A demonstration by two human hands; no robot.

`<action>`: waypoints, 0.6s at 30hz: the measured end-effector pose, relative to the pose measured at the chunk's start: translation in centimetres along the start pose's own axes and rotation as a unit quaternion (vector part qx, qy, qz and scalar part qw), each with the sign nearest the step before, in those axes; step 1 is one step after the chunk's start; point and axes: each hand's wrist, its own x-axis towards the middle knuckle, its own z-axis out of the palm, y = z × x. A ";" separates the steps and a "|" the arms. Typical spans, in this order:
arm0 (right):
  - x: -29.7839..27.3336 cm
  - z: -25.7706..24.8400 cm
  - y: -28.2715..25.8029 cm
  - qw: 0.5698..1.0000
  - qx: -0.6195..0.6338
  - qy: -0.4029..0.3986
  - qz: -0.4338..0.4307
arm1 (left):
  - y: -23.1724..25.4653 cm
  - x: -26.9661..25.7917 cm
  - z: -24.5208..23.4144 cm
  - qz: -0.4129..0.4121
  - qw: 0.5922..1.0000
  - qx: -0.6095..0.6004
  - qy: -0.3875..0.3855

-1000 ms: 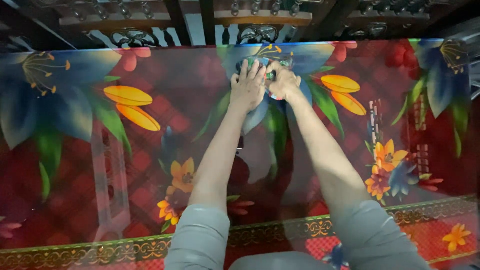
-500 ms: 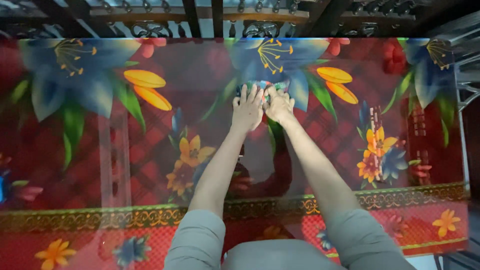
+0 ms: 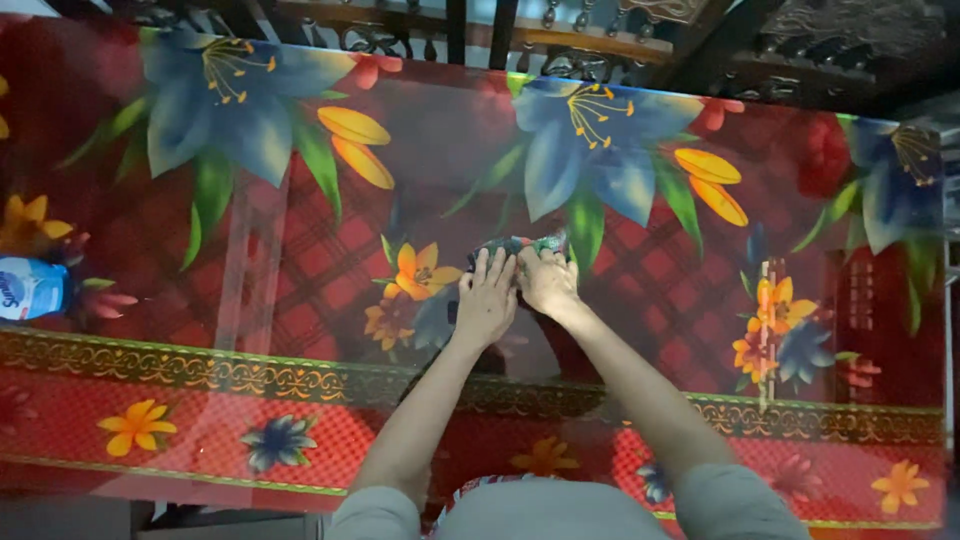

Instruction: Clean and wipe a dining table surface using a cleaning cloth and spray.

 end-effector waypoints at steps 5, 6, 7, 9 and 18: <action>4.9 -0.3 -0.3 1.000 -0.003 0.006 -0.014 | -2.3 3.9 -0.4 0.015 0.999 0.033 0.019; 6.2 -1.1 -0.5 1.000 -0.005 0.002 -0.015 | -2.8 5.3 -0.2 0.011 0.999 0.031 0.018; 7.7 -1.7 -1.0 1.000 -0.014 0.015 -0.019 | -3.6 6.7 -0.1 0.006 0.999 0.045 0.019; 10.7 -3.1 -1.8 0.999 -0.024 0.026 -0.023 | -5.0 9.5 -0.5 -0.002 0.998 0.059 0.018; 22.0 -8.5 -3.3 0.998 0.014 0.063 -0.005 | -10.0 21.6 -0.4 -0.007 0.997 0.064 0.043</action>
